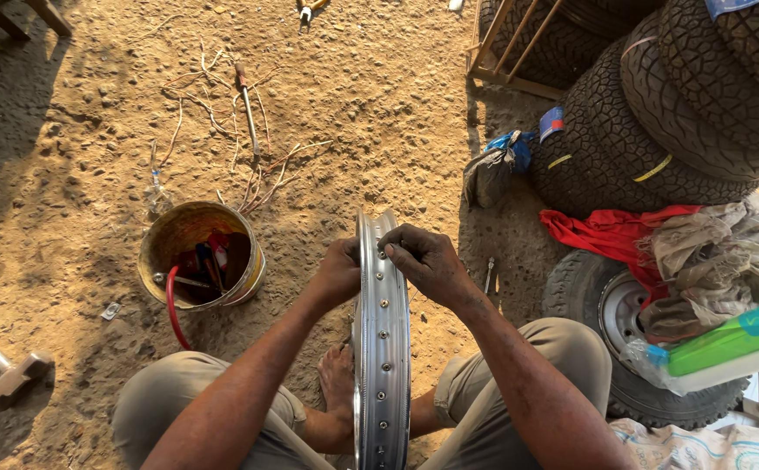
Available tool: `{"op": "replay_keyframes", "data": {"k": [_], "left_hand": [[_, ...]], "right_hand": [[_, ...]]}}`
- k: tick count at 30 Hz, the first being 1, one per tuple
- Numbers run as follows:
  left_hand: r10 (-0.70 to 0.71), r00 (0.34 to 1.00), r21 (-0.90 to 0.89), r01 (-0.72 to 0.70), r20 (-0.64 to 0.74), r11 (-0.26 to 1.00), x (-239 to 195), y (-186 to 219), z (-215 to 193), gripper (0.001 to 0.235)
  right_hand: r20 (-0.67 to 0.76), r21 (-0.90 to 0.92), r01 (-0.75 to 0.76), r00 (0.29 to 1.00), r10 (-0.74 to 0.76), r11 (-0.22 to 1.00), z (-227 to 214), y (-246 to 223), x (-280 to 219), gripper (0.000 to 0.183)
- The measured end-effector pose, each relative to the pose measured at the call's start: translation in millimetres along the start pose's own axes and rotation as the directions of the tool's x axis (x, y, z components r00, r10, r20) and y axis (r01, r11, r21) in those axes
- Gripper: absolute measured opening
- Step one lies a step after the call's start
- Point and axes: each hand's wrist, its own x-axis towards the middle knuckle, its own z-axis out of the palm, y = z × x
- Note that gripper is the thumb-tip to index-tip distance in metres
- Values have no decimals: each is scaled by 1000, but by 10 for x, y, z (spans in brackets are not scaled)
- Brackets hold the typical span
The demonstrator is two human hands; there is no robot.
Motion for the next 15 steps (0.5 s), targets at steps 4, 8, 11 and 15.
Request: {"op": "replay_keyframes", "data": {"k": [4, 8, 11, 15], "left_hand": [[36, 999, 86, -33, -41, 996, -10, -14, -35, 5], [-4, 987, 166, 31, -162, 986, 5, 20, -71, 8], [-176, 975, 15, 176, 139, 984, 13, 45, -94, 10], [14, 1000, 100, -14, 6, 995, -22, 99, -71, 8]], "right_hand": [[14, -22, -19, 1000, 19, 1000, 10, 8, 0, 25], [14, 8, 18, 1000, -18, 1000, 18, 5, 24, 26], [14, 8, -32, 999, 32, 999, -8, 27, 8, 26], [14, 14, 36, 999, -36, 999, 7, 51, -3, 26]]}}
